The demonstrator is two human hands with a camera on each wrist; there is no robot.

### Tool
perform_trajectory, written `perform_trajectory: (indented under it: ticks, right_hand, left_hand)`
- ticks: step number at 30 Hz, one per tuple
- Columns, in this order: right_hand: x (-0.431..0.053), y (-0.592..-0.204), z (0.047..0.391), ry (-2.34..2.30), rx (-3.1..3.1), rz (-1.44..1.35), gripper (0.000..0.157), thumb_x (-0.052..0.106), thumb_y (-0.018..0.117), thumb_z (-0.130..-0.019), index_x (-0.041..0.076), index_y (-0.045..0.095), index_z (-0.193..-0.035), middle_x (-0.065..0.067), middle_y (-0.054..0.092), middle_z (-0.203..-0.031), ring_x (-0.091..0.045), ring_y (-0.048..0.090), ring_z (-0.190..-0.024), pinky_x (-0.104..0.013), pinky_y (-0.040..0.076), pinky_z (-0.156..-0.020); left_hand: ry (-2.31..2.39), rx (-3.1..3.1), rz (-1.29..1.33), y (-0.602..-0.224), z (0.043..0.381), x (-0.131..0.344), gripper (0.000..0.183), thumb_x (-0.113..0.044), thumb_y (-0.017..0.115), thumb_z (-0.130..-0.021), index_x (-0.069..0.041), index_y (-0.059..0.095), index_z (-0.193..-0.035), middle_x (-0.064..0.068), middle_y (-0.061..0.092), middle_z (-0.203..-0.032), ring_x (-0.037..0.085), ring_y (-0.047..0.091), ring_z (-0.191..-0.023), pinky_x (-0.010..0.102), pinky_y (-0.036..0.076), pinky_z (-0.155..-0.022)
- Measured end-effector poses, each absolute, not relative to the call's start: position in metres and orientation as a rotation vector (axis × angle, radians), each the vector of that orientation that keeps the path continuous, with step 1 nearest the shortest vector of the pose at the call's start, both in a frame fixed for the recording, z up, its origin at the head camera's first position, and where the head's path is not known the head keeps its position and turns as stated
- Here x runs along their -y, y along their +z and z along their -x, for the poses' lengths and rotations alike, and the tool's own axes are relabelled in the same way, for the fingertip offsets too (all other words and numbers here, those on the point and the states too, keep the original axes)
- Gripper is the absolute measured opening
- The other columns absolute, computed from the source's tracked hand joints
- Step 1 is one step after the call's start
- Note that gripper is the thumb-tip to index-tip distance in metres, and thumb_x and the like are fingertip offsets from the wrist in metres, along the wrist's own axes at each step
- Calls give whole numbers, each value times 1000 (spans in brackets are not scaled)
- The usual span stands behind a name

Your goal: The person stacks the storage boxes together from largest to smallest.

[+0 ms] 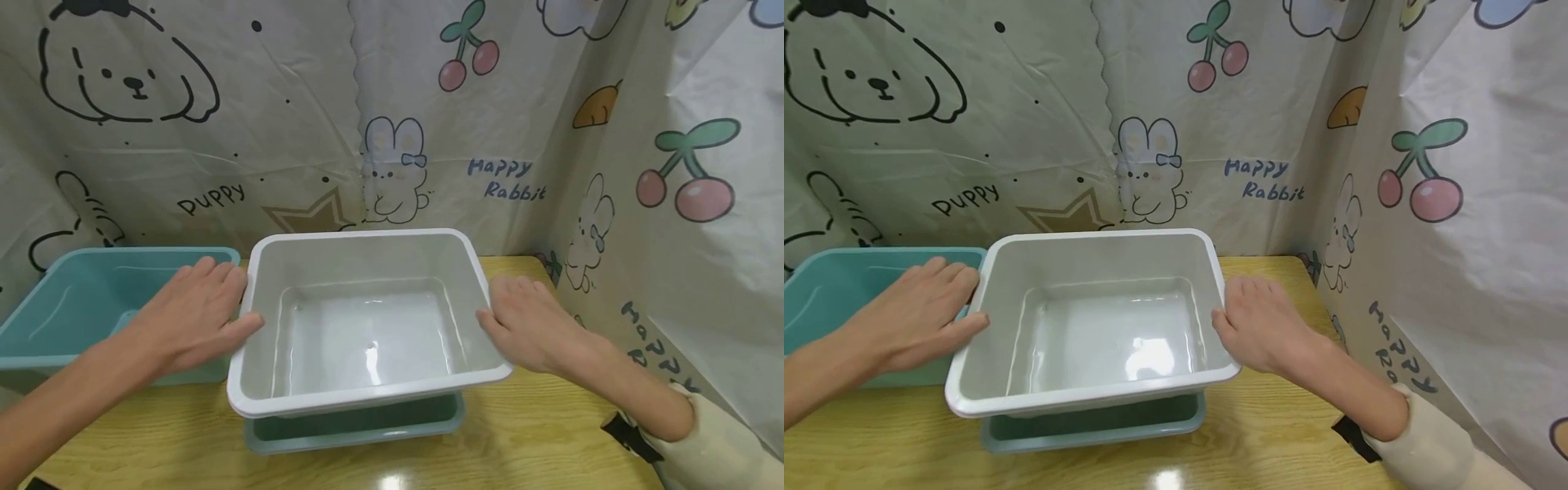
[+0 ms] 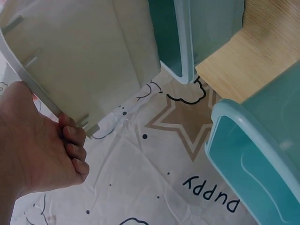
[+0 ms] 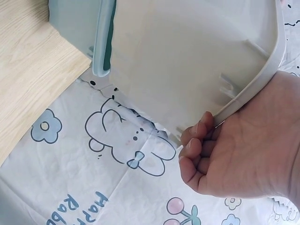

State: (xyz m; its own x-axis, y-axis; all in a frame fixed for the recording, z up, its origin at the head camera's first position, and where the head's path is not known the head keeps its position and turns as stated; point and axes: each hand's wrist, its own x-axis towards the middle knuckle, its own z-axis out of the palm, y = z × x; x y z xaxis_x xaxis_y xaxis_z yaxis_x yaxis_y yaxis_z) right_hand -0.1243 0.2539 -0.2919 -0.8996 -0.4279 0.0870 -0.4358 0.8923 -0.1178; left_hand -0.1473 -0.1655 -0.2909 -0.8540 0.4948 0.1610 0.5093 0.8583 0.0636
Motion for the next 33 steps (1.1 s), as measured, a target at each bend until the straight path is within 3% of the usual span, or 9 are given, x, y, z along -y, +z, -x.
perform_trajectory:
  ticks: [7, 25, 33]
  right_hand:
    - [-251, -293, 122, 223, 3015, -678, 20, 25, 50, -100, 5, 51, -96, -1, 45, -79, -22, 44, -77, -39, 36, -73]
    - [-243, -312, 121, 234, 3042, -684, 21, 25, 52, -99, 7, 50, -90, 0, 43, -75, -21, 44, -75, -43, 38, -75]
    - [-240, -322, 120, 220, 3062, -676, 23, 26, 51, -100, 4, 51, -93, 0, 43, -74, -20, 44, -72, -40, 38, -70]
  left_hand:
    - [-197, 2898, 794, -299, 147, 169, 19, -29, 53, -87, -13, 47, -79, -2, 41, -72, 21, 35, -70, 35, 29, -64]
    - [-218, 2931, 822, -316, 147, 178, 21, -32, 55, -90, -11, 52, -84, -2, 45, -75, 21, 38, -71, 36, 31, -65]
    - [-222, 2950, 841, -323, 149, 179, 20, -30, 55, -91, -13, 50, -83, -3, 43, -73, 21, 36, -70, 36, 30, -66]
